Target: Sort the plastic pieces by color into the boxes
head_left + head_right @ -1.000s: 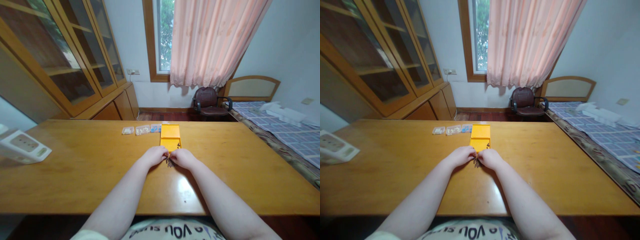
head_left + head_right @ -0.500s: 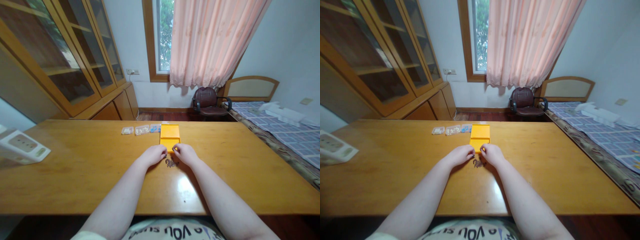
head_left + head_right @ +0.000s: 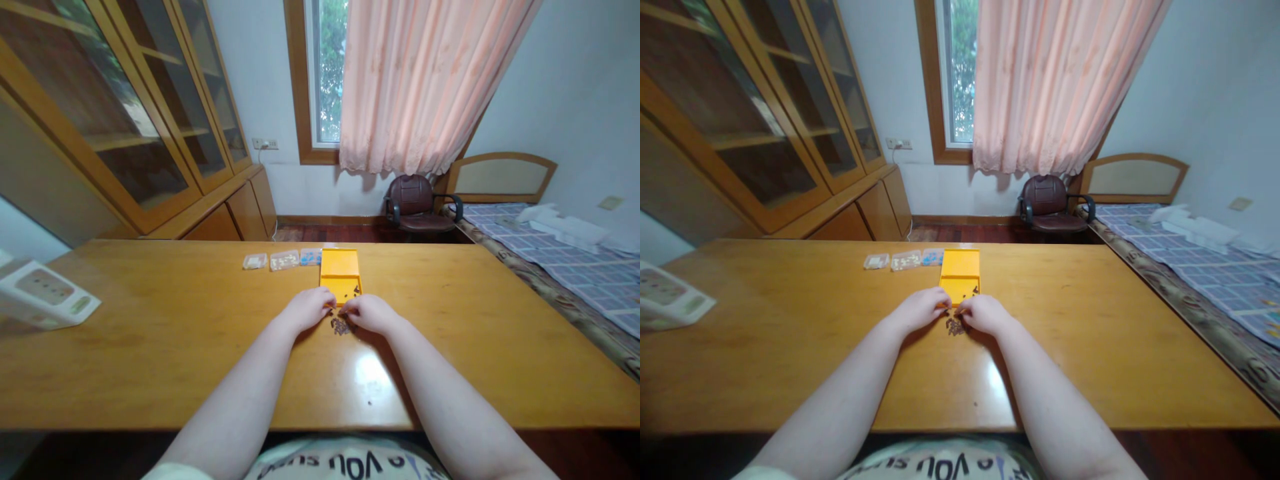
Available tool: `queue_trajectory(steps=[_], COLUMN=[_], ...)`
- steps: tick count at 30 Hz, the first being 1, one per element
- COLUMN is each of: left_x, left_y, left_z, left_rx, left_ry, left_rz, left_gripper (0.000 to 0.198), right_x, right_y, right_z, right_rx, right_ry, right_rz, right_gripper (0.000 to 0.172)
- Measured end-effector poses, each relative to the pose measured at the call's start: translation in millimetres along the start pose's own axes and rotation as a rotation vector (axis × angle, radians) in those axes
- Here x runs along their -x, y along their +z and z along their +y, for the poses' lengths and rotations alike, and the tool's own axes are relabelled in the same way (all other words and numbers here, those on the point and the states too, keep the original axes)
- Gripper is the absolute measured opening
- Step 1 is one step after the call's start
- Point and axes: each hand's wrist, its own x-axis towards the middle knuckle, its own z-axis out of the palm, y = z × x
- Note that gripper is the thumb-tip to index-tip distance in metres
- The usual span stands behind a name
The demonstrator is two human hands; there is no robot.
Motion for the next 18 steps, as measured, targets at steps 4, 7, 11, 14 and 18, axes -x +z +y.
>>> queue_trajectory(steps=[4,7,11,14,18], left_x=[0.5,0.1,-0.6,-0.9,-0.8], left_y=[1.5,2.2,1.8,1.8,0.9], left_z=[2.2,2.1,2.2,3.4,5.0], left_rx=[0.016,0.005,0.001,0.014,0.014], left_ry=[0.072,0.067,0.049,0.05,0.037], left_rz=[-0.105,-0.136,-0.158,-0.155,-0.151], left_gripper=[0.02,0.019,0.016,0.015,0.013], right_x=[-0.3,-0.8,-1.3,-1.4,-2.2], right_y=[0.4,-1.3,-3.1,-3.7,-3.2], right_z=[1.0,-0.4,-2.7,-3.8,-4.8], right_rx=[0.026,0.059,0.11,0.14,0.162], right_ry=[-0.023,0.013,0.056,0.065,0.085], right_rz=[-0.039,-0.046,-0.011,0.007,-0.017], right_gripper=[0.034,0.033,0.027,0.026,0.025])
